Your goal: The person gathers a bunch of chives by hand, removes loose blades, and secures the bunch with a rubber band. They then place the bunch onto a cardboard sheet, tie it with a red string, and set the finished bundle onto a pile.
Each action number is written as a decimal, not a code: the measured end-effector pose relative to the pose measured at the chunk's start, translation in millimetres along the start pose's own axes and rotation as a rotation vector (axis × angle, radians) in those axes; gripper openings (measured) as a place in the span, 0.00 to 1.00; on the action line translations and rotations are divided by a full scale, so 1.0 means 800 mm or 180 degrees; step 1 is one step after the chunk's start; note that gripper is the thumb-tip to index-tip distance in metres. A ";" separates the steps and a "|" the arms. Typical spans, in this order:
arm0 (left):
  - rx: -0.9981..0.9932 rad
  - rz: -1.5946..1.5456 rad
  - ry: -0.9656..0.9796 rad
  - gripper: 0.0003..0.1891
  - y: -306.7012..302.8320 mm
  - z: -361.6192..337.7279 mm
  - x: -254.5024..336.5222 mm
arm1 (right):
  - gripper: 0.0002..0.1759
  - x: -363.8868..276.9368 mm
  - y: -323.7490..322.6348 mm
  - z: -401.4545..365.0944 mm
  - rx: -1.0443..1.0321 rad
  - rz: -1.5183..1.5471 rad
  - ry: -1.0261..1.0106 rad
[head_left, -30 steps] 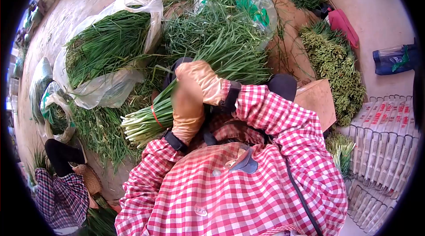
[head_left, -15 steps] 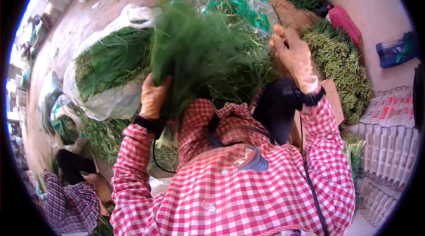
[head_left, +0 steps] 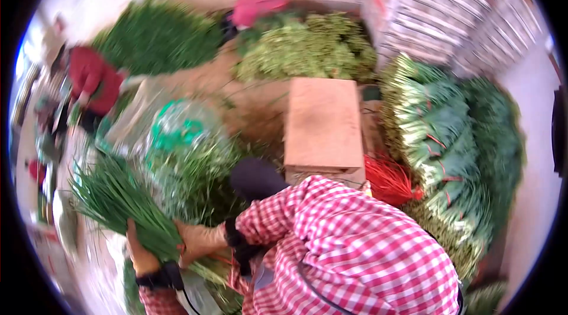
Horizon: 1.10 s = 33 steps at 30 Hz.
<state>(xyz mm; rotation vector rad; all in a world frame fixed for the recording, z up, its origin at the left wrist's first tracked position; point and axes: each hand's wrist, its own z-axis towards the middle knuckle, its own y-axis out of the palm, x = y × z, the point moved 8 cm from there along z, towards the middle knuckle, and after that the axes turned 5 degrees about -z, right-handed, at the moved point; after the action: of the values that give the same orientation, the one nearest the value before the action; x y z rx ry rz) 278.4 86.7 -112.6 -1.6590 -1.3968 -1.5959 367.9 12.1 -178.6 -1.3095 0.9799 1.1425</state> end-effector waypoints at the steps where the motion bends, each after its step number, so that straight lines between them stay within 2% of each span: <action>1: -0.0174 0.0425 -0.0026 0.30 0.012 0.015 -0.003 | 0.55 0.016 -0.009 0.000 0.0208 0.0018 -0.0047; 2: -0.0064 0.1392 0.0125 0.31 0.019 0.023 0.005 | 0.50 0.024 -0.025 -0.002 0.0378 0.0042 -0.0100; 4: -0.0436 0.0649 -0.0288 0.31 0.003 0.033 -0.009 | 0.42 0.034 -0.077 -0.016 0.0041 0.0448 0.0667; 5: -0.0394 0.1000 0.0038 0.29 -0.007 0.040 0.013 | 0.38 0.038 -0.094 -0.021 -0.0173 0.0685 0.1056; 6: -0.0338 0.1368 0.0390 0.27 -0.011 0.040 0.031 | 0.28 0.029 -0.121 -0.020 0.0000 0.0833 0.0642; 7: 0.0106 0.1699 0.0847 0.27 -0.034 0.036 0.033 | 0.26 0.040 -0.133 -0.012 -0.0058 0.1113 0.0524; 8: -0.0412 0.1200 0.0360 0.27 -0.041 0.040 0.023 | 0.25 0.049 -0.144 -0.004 -0.0118 0.1389 0.0404; 9: -0.0526 0.0875 0.0056 0.27 -0.033 0.038 0.000 | 0.24 0.023 -0.160 -0.022 -0.0243 0.1647 0.0315; 11: -0.0343 0.0221 -0.0210 0.28 0.004 0.041 -0.069 | 0.26 0.005 -0.158 -0.029 -0.0479 0.1908 0.0223; 13: -0.0133 -0.0231 -0.0152 0.29 0.024 0.050 -0.108 | 0.30 -0.013 -0.156 -0.033 -0.0586 0.1894 0.0266; 15: 0.0012 -0.0549 -0.0014 0.30 0.033 0.062 -0.123 | 0.34 0.008 -0.143 -0.015 -0.0141 0.1607 -0.0177; 17: 0.0263 -0.0827 0.0284 0.31 0.023 0.071 -0.126 | 0.35 -0.006 -0.139 -0.021 -0.0384 0.0689 -0.0083; 19: 0.0523 -0.1033 0.0635 0.31 -0.001 0.074 -0.122 | 0.40 -0.011 -0.170 -0.040 -0.0927 -0.0763 0.0522; 20: 0.0617 -0.1105 0.0805 0.32 -0.012 0.075 -0.118 | 0.41 -0.015 -0.173 -0.040 -0.0945 -0.0449 0.0266; 22: 0.0636 -0.1170 0.0809 0.33 -0.015 0.086 -0.117 | 0.43 -0.014 -0.172 -0.043 -0.1385 0.0235 0.0439; 23: 0.0567 -0.1135 0.0584 0.33 -0.007 0.091 -0.113 | 0.45 0.015 -0.151 -0.023 -0.1582 0.0172 0.0663; 24: 0.0495 -0.1096 0.0360 0.33 0.000 0.096 -0.109 | 0.43 0.024 -0.132 -0.018 -0.1658 0.1131 0.0404; 26: -0.0481 -0.1289 0.0166 0.32 0.041 0.102 -0.107 | 0.41 0.026 -0.117 -0.012 -0.1660 0.1715 0.0506; 28: 0.0028 -0.1383 0.0130 0.34 0.032 0.114 -0.118 | 0.36 0.035 -0.112 -0.013 -0.1754 0.2003 0.0721; 30: 0.0049 -0.1490 -0.0211 0.35 0.009 0.132 -0.145 | 0.30 0.068 -0.099 -0.003 -0.1532 0.1843 0.0750; 32: -0.0017 -0.1336 -0.0266 0.34 0.004 0.140 -0.155 | 0.24 0.065 -0.128 -0.015 -0.1280 0.1521 0.1068; 33: 0.0475 -0.0826 0.0419 0.35 -0.010 0.156 -0.163 | 0.24 0.054 -0.152 -0.020 -0.1136 0.1503 0.1037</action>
<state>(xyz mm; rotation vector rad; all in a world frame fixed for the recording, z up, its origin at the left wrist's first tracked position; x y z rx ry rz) 353.6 150.4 -264.1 -1.3061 -1.6704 -1.6590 496.6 7.6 -197.1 -1.6346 1.4234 1.5445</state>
